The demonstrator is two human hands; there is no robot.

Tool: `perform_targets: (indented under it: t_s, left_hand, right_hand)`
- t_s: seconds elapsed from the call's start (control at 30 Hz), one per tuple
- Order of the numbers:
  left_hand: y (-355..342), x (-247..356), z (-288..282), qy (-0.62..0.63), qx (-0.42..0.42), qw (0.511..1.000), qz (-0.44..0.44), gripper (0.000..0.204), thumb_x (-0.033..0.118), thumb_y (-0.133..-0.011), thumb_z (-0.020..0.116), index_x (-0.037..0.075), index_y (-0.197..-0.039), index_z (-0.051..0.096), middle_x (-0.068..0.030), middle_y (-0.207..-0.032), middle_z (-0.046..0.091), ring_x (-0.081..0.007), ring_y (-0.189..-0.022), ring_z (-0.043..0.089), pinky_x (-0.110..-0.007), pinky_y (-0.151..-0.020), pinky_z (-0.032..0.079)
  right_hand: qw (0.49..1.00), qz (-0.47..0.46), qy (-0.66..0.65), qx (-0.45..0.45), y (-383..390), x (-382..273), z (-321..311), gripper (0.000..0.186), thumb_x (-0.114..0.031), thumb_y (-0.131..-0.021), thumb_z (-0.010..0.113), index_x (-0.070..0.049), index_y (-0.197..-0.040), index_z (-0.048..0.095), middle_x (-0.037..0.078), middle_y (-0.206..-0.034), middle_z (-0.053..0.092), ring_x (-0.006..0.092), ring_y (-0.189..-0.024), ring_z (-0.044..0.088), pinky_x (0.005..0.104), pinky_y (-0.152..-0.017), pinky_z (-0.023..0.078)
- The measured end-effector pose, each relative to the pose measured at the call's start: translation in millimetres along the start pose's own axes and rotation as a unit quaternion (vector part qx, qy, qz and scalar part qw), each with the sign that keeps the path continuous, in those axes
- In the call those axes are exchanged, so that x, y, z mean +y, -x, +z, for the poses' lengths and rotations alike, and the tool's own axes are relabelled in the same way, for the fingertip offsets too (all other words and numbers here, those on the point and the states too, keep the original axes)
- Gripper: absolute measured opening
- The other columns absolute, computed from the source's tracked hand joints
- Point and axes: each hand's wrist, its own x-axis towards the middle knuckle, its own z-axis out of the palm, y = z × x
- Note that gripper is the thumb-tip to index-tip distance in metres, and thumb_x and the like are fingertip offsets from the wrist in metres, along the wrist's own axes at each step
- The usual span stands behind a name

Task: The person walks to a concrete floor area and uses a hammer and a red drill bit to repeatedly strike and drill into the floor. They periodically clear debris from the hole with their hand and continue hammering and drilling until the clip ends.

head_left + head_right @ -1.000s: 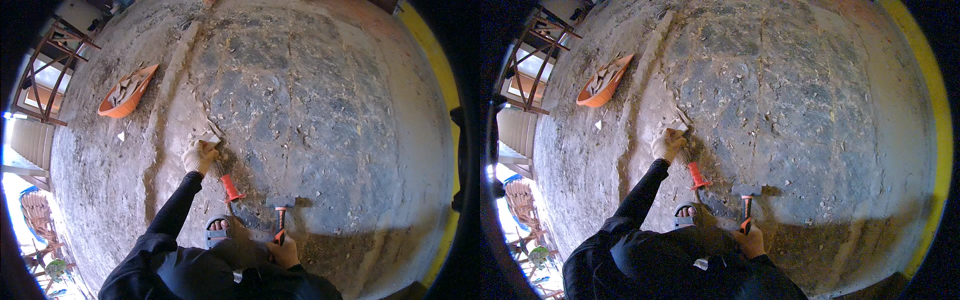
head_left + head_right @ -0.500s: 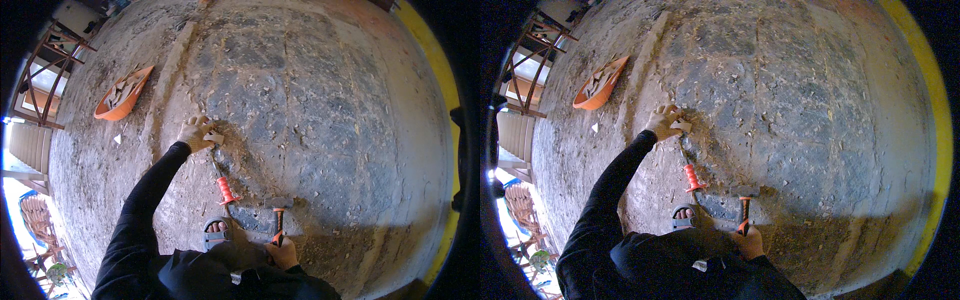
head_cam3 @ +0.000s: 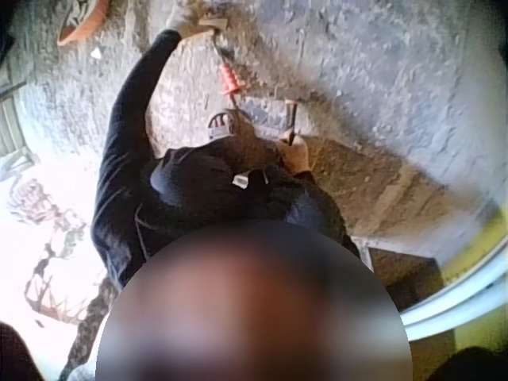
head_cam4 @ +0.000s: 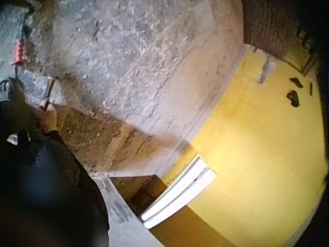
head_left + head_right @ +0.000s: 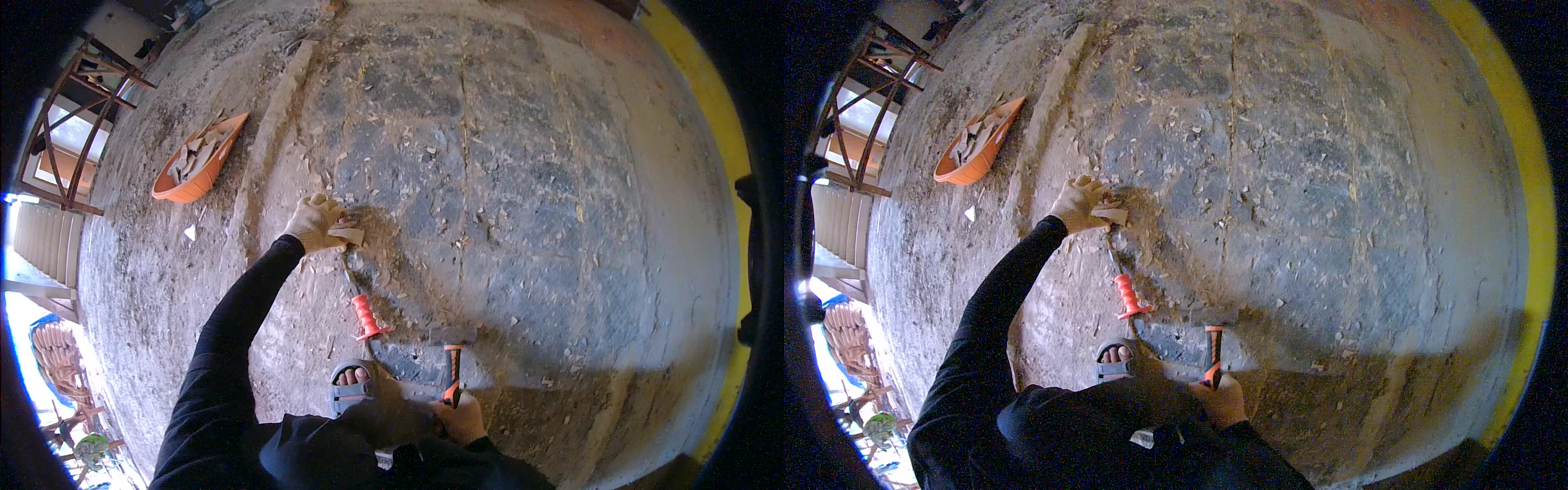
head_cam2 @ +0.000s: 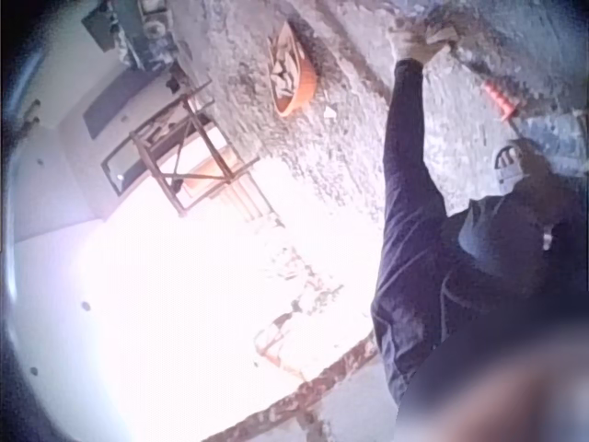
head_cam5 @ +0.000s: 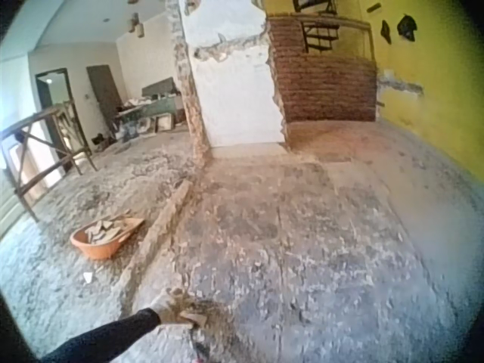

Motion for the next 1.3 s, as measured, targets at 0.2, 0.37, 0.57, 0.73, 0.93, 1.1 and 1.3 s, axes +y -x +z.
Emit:
perform_targets:
  t_s: [0.2, 0.37, 0.57, 0.73, 0.93, 1.1, 1.3]
  left_hand:
    - [3.5, 0.7, 7.6, -0.018, -0.049, 0.998, -0.042, 0.075, 0.061, -0.067, 0.088, 0.019, -0.126, 0.069, -0.0038, -0.126, 0.066, -0.029, -0.127, 0.056, -0.052, -0.105, 0.044]
    - [5.6, 6.9, 5.1, 0.003, -0.024, 0.998, -0.05, 0.074, 0.066, -0.066, 0.084, 0.023, -0.124, 0.073, -0.0016, -0.127, 0.067, -0.034, -0.127, 0.057, -0.054, -0.101, 0.042]
    - [6.3, 13.1, 1.1, 0.038, -0.083, 0.996, -0.001, 0.057, 0.059, -0.069, 0.083, 0.02, -0.108, 0.072, -0.003, -0.112, 0.072, -0.0321, -0.111, 0.065, -0.05, -0.091, 0.047]
    - [33.0, 34.7, 1.3, 0.12, -0.028, 0.992, -0.018, 0.05, 0.055, -0.078, 0.083, 0.019, -0.11, 0.075, -0.0075, -0.109, 0.075, -0.0347, -0.103, 0.069, -0.048, -0.088, 0.053]
    - [69.3, -22.7, -3.6, 0.359, 0.221, 0.849, -0.317, 0.014, 0.022, -0.084, 0.085, 0.013, -0.093, 0.08, -0.007, -0.091, 0.078, -0.0236, -0.081, 0.073, -0.036, -0.077, 0.057]
    - [103.5, -204.4, -55.1, 0.273, 0.48, 0.661, -0.508, 0.051, 0.047, -0.093, 0.076, 0.002, -0.118, 0.078, -0.014, -0.106, 0.08, -0.0234, -0.097, 0.074, -0.036, -0.088, 0.055]
    - [146.3, -230.9, -39.1, 0.295, 0.374, 0.764, -0.434, 0.052, 0.039, -0.092, 0.08, 0.003, -0.129, 0.072, -0.0069, -0.109, 0.078, -0.0215, -0.099, 0.071, -0.037, -0.088, 0.053]
  right_hand:
    - [1.0, -0.025, 0.005, 0.004, -1.9, 4.7, 0.6, 0.029, -0.026, -0.086, 0.085, -0.003, -0.086, 0.068, 0.005, -0.074, 0.069, 0.0174, -0.066, 0.067, 0.0368, -0.061, 0.053]
    - [0.999, -0.042, 0.006, 0.012, 4.1, -7.0, -1.4, 0.023, -0.017, -0.087, 0.082, -0.002, -0.087, 0.064, 0.004, -0.067, 0.065, 0.0146, -0.058, 0.064, 0.0331, -0.054, 0.049]
    - [0.998, -0.004, 0.059, 0.031, 10.2, -22.8, -1.2, 0.031, -0.029, -0.083, 0.086, -0.005, -0.083, 0.068, 0.004, -0.073, 0.069, 0.0164, -0.068, 0.066, 0.0367, -0.063, 0.053]
    - [0.997, -0.029, 0.059, 0.025, 19.6, -45.3, -4.0, 0.031, -0.024, -0.081, 0.086, -0.001, -0.083, 0.065, 0.007, -0.07, 0.066, 0.0166, -0.064, 0.065, 0.0362, -0.06, 0.051]
    - [0.999, -0.027, 0.039, 0.019, 26.6, -59.2, -4.9, 0.029, -0.022, -0.08, 0.084, -0.001, -0.083, 0.065, 0.006, -0.07, 0.066, 0.017, -0.064, 0.064, 0.0366, -0.059, 0.05]
    - [0.999, -0.013, 0.027, 0.017, 20.5, -43.0, -4.3, 0.029, -0.022, -0.081, 0.084, -0.003, -0.082, 0.062, 0.004, -0.068, 0.063, 0.0162, -0.062, 0.062, 0.0363, -0.058, 0.049]
    - [0.996, -0.074, 0.021, 0.032, 7.9, -12.2, -1.0, 0.024, -0.017, -0.084, 0.082, -0.004, -0.082, 0.062, 0.003, -0.066, 0.062, 0.0159, -0.058, 0.062, 0.0359, -0.054, 0.049]
